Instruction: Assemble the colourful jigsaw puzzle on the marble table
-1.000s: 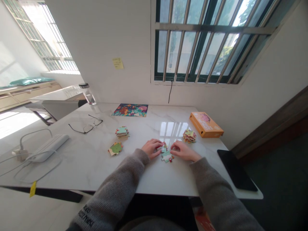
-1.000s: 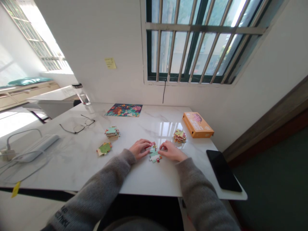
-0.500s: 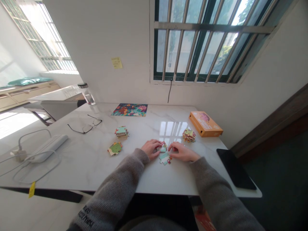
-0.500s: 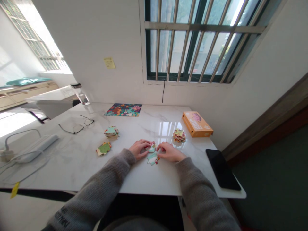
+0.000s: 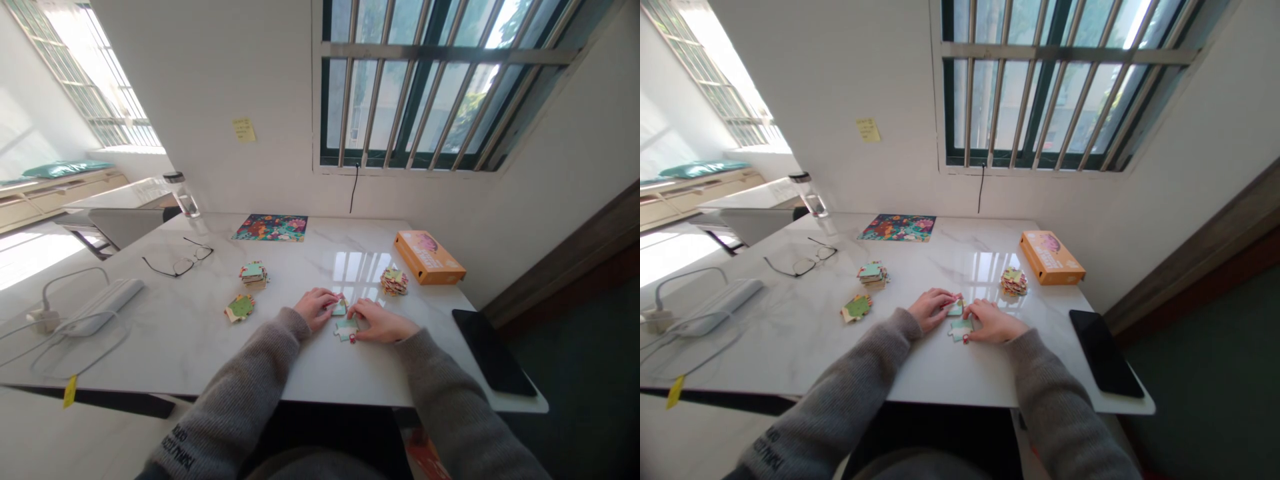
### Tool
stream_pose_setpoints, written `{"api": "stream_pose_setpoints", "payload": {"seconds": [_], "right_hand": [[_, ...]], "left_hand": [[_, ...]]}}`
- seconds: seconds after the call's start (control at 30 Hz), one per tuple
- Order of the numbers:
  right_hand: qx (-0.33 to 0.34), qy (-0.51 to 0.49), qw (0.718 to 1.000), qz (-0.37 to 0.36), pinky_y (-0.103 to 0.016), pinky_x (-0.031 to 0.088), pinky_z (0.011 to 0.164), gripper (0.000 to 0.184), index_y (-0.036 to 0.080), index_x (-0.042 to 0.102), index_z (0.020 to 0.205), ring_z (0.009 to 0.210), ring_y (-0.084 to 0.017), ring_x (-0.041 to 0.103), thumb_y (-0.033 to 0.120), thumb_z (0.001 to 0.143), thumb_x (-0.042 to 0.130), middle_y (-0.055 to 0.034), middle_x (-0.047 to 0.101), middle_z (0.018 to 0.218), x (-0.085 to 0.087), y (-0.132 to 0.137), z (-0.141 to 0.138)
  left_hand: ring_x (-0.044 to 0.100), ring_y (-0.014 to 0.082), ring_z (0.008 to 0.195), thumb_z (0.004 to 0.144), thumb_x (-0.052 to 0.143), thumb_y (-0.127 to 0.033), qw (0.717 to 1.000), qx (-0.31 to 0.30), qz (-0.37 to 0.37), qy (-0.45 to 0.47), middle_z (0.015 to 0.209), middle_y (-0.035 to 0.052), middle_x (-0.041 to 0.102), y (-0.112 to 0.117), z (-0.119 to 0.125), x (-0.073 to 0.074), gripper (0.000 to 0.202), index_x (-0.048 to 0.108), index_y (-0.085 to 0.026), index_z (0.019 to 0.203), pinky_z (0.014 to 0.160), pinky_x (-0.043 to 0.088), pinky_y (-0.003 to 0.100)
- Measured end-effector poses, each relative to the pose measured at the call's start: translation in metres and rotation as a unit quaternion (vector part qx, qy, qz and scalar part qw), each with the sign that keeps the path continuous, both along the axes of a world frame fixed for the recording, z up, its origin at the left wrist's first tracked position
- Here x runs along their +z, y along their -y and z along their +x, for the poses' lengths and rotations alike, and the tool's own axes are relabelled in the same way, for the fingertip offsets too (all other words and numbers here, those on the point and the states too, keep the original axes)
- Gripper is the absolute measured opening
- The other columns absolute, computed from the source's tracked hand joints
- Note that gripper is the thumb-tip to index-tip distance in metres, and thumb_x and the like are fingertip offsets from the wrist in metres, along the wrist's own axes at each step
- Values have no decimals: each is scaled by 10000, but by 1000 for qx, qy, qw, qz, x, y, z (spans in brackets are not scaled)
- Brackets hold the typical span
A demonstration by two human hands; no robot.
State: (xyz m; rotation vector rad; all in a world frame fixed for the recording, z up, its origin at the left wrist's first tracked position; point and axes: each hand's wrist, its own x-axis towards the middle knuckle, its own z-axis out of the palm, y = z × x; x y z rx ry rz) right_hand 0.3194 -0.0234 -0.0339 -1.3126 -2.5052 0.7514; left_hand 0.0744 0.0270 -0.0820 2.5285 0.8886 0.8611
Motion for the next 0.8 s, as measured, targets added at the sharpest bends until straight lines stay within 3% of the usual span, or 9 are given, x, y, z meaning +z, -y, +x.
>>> {"api": "stream_pose_setpoints", "payload": {"seconds": [0.17,0.33,0.57,0.8], "right_hand": [[-12,-32,999,6,-339,410,866,376,213,592,1008,902,-205,532,373,730,790,-34,593,990,-1,3,-1],[-21,-40,999,11,-322,410,801,367,220,583,980,813,-186,538,398,730,785,-7,613,899,-4,3,-2],[-36,-43,998,19,-301,415,748,354,205,569,935,766,-166,514,363,708,789,-5,602,876,-4,4,-4],[-20,-130,991,25,-282,462,717,359,216,628,1073,799,-166,558,316,751,753,-21,635,958,2,3,-5]], "left_hand": [[551,267,1107,743,761,-331,999,-31,14,16,1172,87,643,11,2,14,390,662,-236,1107,1012,448,445],[538,281,1101,651,844,-412,997,-58,25,-40,1122,76,642,22,8,23,494,663,-260,1085,991,439,429],[569,279,1037,720,761,-370,991,-78,55,-95,1049,76,668,26,14,22,395,656,-235,1077,901,457,403],[569,270,1014,635,756,-246,998,-35,41,-31,1048,77,640,21,11,19,373,588,-231,968,912,473,397]]}}
